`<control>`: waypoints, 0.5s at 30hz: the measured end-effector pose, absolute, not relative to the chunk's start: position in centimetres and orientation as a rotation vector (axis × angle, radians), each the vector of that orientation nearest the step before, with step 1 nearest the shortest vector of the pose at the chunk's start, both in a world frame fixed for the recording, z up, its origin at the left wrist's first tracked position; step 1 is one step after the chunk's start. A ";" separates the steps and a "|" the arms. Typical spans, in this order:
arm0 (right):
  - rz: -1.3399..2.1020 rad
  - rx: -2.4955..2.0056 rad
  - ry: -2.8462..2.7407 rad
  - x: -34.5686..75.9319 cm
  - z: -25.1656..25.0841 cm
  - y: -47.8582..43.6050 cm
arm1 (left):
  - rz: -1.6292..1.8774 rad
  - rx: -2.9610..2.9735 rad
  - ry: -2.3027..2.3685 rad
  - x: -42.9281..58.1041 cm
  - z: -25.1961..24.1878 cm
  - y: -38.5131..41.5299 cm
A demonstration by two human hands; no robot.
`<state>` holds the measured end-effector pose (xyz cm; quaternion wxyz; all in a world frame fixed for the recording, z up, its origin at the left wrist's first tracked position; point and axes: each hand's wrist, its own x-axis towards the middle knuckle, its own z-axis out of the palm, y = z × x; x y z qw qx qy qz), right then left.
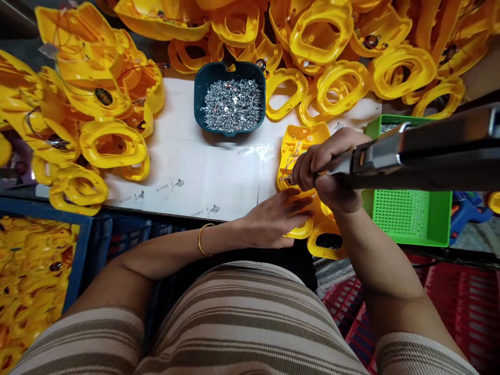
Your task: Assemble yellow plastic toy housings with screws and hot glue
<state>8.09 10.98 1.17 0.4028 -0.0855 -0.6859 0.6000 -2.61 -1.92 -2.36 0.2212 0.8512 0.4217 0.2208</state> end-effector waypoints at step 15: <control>0.908 -0.542 -1.390 17.9 7.2 8.2 | 0.709 2.564 1.280 -3.3 -0.6 -3.1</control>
